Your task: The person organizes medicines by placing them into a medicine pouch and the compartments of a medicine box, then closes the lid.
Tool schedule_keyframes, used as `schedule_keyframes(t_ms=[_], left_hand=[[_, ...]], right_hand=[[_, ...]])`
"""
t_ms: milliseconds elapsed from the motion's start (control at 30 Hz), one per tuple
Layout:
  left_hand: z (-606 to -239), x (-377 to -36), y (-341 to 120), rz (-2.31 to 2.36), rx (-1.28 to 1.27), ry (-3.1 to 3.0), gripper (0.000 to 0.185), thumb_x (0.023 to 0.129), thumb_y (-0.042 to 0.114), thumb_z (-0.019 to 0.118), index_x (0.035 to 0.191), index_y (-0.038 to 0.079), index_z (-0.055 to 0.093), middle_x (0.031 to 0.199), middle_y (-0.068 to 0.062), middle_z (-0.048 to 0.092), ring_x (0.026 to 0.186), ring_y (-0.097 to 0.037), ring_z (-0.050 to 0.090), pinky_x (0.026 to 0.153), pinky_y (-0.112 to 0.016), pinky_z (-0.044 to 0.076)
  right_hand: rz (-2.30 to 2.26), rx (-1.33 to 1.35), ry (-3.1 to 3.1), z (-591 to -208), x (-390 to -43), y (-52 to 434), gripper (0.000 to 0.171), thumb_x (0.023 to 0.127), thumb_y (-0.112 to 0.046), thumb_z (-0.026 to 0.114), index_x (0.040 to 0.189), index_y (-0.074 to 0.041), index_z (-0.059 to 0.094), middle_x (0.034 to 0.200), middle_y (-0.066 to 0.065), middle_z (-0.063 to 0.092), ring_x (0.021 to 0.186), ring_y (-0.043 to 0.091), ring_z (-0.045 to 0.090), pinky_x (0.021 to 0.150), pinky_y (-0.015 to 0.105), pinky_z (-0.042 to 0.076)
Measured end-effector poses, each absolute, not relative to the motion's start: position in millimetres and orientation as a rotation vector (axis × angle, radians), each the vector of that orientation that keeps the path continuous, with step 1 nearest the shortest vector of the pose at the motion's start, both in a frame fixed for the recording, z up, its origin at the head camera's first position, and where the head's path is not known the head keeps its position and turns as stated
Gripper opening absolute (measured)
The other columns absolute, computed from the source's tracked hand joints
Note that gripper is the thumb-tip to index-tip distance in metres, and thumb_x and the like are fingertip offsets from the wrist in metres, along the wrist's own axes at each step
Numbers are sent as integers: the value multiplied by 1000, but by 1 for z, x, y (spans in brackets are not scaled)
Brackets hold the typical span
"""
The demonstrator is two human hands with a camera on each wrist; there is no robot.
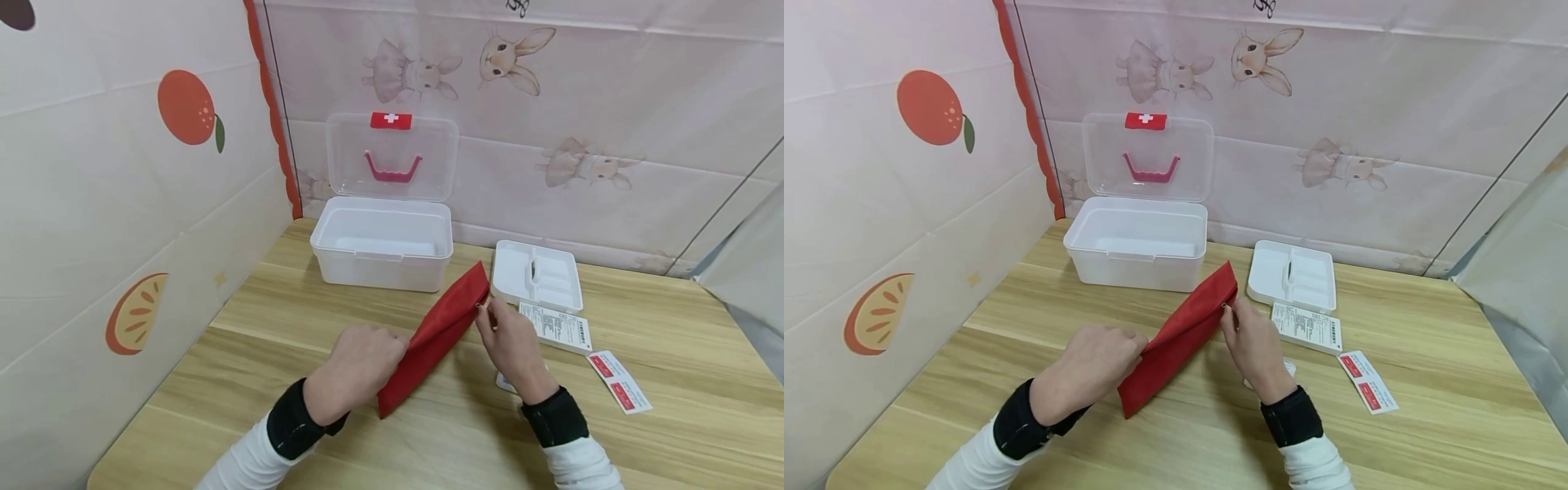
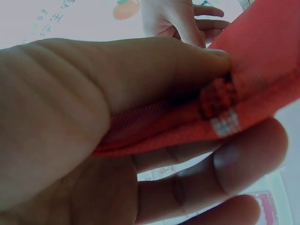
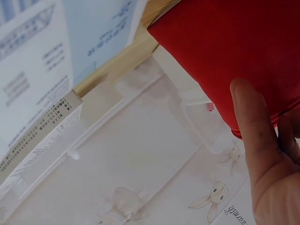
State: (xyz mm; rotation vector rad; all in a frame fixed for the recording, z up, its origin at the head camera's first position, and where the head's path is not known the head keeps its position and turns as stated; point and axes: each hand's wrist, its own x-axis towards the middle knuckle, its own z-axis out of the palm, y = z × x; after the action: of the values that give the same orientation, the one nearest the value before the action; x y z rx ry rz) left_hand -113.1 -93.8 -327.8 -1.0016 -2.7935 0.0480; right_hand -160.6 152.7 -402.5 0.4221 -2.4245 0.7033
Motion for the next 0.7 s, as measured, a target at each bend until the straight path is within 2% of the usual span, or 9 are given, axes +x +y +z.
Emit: schedule_keyframes(t_ms=[700], left_hand=[[-327,-112,-92,90,-1010,-2803,5,88,9,72,89,14,73,60,5,54,48,-6,43,40,-18,36]], right_hand=[[705,389,-2422,-403,-162,157,19,92,1,63,79,-6,50,62,3,47,52,11,39,47,23,34]])
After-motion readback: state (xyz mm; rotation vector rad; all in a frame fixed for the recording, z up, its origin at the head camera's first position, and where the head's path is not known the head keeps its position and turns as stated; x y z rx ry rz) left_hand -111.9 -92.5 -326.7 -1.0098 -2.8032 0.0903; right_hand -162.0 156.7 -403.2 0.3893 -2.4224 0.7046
